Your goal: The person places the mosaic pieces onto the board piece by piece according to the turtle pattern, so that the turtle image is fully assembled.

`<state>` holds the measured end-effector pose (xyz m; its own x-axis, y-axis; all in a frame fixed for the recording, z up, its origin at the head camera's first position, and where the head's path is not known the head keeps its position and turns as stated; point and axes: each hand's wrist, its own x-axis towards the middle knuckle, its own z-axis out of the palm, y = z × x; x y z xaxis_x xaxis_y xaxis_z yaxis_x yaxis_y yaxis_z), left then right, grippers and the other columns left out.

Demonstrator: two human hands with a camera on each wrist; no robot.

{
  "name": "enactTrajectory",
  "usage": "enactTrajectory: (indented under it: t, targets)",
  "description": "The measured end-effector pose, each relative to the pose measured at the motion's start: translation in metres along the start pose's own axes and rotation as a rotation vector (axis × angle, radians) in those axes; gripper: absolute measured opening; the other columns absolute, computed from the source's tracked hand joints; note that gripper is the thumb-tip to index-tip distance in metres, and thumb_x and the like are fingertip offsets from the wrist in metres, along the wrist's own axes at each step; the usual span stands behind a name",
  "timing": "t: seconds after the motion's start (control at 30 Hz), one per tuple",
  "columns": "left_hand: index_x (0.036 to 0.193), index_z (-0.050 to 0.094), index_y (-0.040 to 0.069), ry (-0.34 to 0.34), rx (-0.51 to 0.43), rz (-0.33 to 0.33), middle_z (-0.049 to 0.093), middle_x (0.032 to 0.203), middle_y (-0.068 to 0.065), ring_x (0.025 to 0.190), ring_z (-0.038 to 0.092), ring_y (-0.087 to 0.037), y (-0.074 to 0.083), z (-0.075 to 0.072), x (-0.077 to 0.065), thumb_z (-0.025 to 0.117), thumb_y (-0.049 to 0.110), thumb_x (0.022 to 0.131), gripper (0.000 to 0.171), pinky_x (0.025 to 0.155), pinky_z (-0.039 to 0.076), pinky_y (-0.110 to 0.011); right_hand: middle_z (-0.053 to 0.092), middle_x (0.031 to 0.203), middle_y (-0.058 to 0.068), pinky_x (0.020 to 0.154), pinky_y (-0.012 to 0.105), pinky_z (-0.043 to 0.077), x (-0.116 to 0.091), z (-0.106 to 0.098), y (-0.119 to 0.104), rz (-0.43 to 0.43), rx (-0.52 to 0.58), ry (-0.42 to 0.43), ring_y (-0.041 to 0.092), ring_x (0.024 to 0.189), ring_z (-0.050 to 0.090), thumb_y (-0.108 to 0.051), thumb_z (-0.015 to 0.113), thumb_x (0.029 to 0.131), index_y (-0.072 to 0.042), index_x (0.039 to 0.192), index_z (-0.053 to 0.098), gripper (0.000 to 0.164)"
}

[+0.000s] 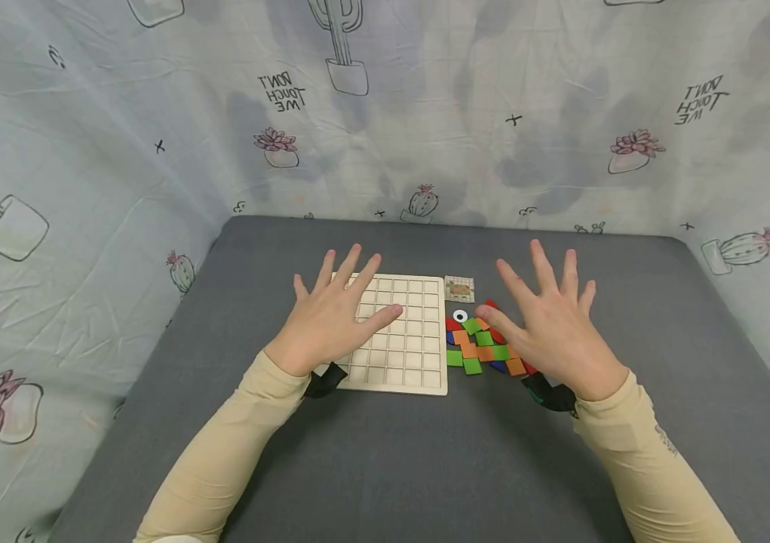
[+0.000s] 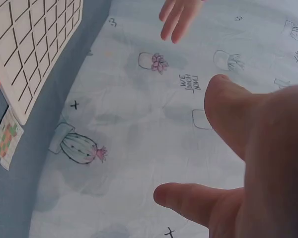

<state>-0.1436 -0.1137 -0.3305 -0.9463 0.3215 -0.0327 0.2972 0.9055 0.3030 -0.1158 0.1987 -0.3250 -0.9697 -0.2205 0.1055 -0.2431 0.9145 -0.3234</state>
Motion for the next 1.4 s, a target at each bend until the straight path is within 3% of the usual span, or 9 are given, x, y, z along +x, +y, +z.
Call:
enactTrajectory:
  t: [0.27,0.37,0.53,0.67,0.8,0.97,1.17,1.4]
  targets:
    - [0.168,0.018,0.022,-0.020,-0.047,-0.005,0.012,0.176,-0.008,0.161,0.015,-0.040,-0.007,0.001,-0.003,0.041,0.074,0.099,0.089,0.118,0.021,-0.076,0.001,0.173,0.025,0.103,0.092,0.003,0.002,0.002,0.000,0.004,0.017,-0.002,0.064,0.153,-0.011,-0.062,0.057,0.100,-0.013,0.162,0.037,0.081]
    - [0.167,0.021,0.019,-0.006,-0.067,-0.003,0.021,0.174,-0.011,0.158,0.025,-0.039,-0.010,0.001,-0.004,0.040,0.072,0.101,0.087,0.117,0.031,-0.069,0.003,0.173,0.026,0.102,0.092,0.004,0.003,0.003,0.001,-0.002,0.021,0.011,0.064,0.153,-0.009,-0.061,0.058,0.100,-0.012,0.161,0.038,0.081]
    - [0.163,0.033,0.016,0.007,-0.147,-0.043,0.047,0.159,-0.012,0.144,0.049,-0.034,-0.022,0.001,-0.001,0.040,0.069,0.103,0.081,0.103,0.048,-0.064,0.010,0.172,0.028,0.104,0.091,0.007,0.004,0.006,0.002,-0.021,0.018,0.036,0.063,0.154,0.000,-0.058,0.062,0.099,-0.010,0.159,0.040,0.080]
    - [0.154,0.045,0.012,-0.005,-0.185,-0.085,0.069,0.129,-0.010,0.112,0.069,-0.029,-0.038,0.003,0.002,0.042,0.065,0.104,0.073,0.084,0.055,-0.053,0.015,0.170,0.029,0.108,0.088,0.011,0.007,0.009,0.001,-0.037,0.016,0.022,0.061,0.153,0.010,-0.058,0.062,0.099,-0.009,0.161,0.038,0.082]
    - [0.143,0.055,0.005,-0.021,-0.210,-0.136,0.069,0.095,-0.008,0.075,0.063,-0.022,-0.056,0.009,0.004,0.042,0.058,0.106,0.066,0.062,0.048,-0.038,0.021,0.168,0.031,0.111,0.084,0.016,0.011,0.013,0.002,-0.047,0.011,0.005,0.061,0.151,0.019,-0.054,0.064,0.100,-0.006,0.160,0.038,0.081]
    - [0.132,0.058,0.003,-0.069,-0.260,-0.209,0.056,0.066,-0.005,0.057,0.049,-0.019,-0.073,0.016,0.003,0.041,0.055,0.108,0.060,0.057,0.039,-0.034,0.027,0.165,0.033,0.112,0.081,0.021,0.016,0.022,0.003,-0.069,0.008,-0.017,0.061,0.148,0.026,-0.047,0.069,0.099,-0.004,0.158,0.041,0.079]
    - [0.126,0.058,0.005,-0.122,-0.289,-0.245,0.066,0.064,-0.011,0.057,0.066,-0.024,-0.089,0.026,0.004,0.039,0.056,0.108,0.057,0.064,0.047,-0.036,0.036,0.160,0.034,0.113,0.077,0.026,0.019,0.030,0.006,-0.122,0.005,0.005,0.056,0.145,0.035,-0.037,0.074,0.096,0.000,0.153,0.047,0.073]
    - [0.114,0.060,0.005,-0.185,-0.313,-0.271,0.064,0.075,-0.011,0.052,0.068,-0.021,-0.105,0.041,0.004,0.041,0.047,0.110,0.046,0.062,0.053,-0.035,0.058,0.141,0.030,0.100,0.064,0.050,0.028,0.041,0.010,-0.203,0.031,-0.007,0.049,0.127,0.057,-0.028,0.076,0.095,0.002,0.142,0.060,0.058]
